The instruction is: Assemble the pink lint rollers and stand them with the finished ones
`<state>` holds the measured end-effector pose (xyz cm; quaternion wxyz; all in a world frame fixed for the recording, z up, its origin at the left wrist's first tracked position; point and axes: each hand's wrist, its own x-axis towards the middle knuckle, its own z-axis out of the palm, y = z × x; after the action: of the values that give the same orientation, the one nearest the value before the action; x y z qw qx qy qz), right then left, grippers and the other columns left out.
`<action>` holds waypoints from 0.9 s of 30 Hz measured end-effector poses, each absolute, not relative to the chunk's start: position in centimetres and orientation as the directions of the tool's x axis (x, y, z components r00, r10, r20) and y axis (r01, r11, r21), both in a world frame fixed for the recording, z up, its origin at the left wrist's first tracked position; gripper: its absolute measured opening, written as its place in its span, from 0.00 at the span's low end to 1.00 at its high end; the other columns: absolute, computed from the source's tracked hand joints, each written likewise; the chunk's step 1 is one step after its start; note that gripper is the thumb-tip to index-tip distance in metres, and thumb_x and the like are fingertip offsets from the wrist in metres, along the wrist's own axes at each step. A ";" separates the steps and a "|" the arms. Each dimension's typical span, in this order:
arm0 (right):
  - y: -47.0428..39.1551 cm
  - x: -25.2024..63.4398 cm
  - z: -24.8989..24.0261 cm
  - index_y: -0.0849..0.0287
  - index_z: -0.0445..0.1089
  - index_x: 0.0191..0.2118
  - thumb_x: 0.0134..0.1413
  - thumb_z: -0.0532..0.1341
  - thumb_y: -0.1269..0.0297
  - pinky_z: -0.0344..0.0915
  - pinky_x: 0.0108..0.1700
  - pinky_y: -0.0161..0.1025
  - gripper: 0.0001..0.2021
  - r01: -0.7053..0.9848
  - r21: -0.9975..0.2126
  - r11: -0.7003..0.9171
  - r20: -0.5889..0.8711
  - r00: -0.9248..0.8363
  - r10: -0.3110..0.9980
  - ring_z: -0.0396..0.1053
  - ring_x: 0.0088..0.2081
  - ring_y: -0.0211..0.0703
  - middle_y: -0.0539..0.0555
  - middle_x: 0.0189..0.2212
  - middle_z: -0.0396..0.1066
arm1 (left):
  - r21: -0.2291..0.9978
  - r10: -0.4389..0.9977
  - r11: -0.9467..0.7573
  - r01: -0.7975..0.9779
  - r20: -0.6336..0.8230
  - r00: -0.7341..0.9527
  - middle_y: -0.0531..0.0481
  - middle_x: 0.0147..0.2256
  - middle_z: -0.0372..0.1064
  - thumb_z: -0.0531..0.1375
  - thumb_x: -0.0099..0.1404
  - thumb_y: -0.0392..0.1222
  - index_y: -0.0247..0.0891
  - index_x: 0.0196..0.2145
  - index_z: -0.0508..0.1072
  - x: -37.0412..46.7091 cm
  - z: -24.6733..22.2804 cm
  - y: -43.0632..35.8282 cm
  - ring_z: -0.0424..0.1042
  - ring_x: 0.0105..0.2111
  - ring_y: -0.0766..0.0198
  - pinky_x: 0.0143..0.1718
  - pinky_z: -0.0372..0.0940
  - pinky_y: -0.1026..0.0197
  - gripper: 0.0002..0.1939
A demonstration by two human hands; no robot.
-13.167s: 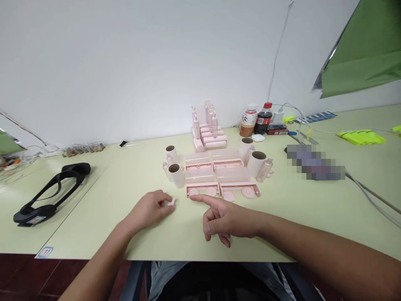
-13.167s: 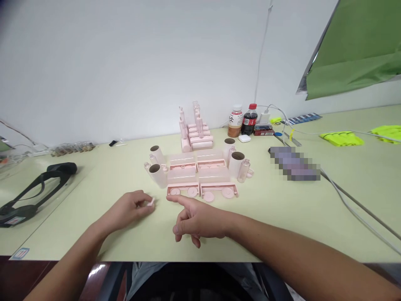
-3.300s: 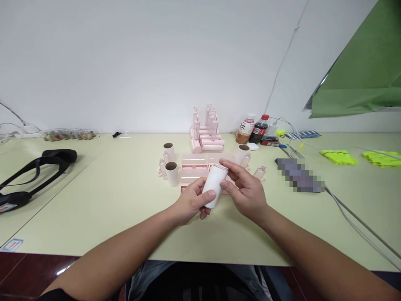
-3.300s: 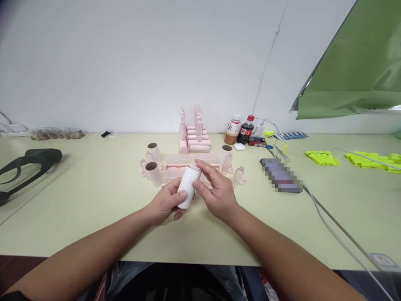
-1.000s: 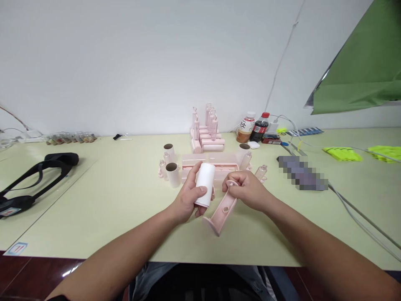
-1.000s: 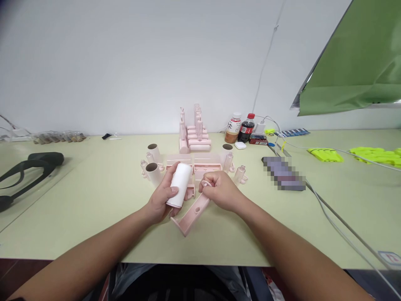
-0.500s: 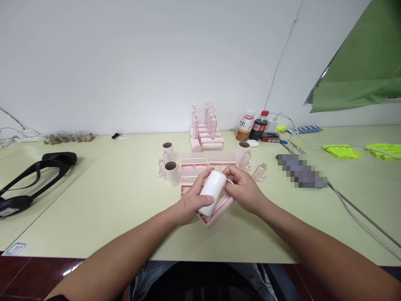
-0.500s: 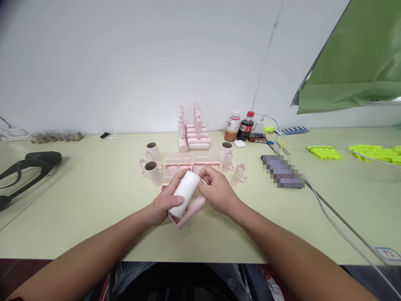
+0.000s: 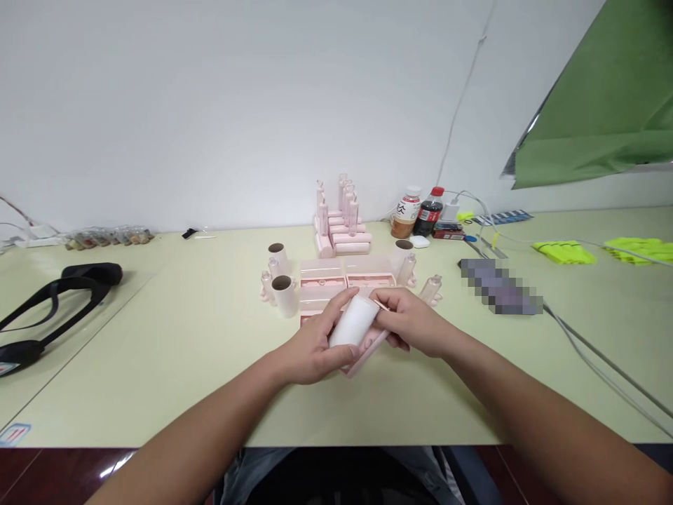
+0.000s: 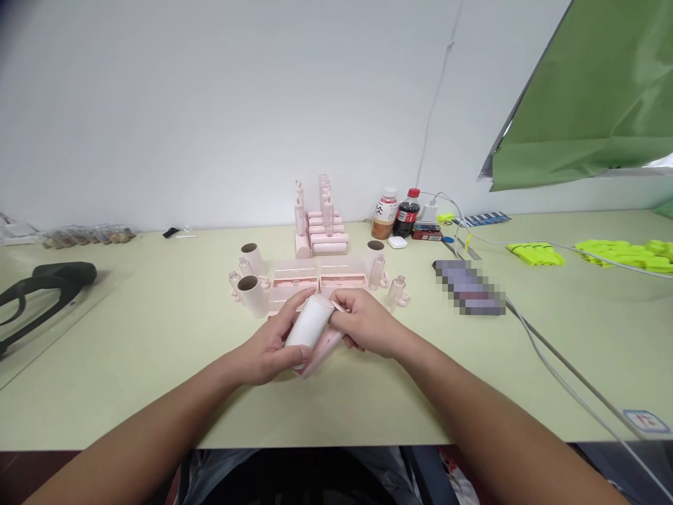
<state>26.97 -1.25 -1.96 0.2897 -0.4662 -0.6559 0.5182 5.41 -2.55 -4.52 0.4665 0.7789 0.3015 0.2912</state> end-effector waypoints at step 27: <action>-1.8 26.9 -2.1 0.61 0.69 0.28 0.45 0.70 0.53 0.63 0.37 0.35 0.16 0.067 -0.947 0.313 0.188 -0.674 0.714 0.65 0.35 0.39 0.51 0.34 0.67 | 0.431 0.639 -0.756 0.493 0.326 0.696 0.47 0.39 0.72 0.53 0.61 0.69 0.44 0.56 0.67 4.9 -3.1 -2.4 0.71 0.38 0.56 0.35 0.63 0.60 0.34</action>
<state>26.88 -1.84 -2.10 0.3082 -0.2608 -0.7493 0.5250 4.87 -2.39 -3.08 0.1570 0.9075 0.3118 0.2336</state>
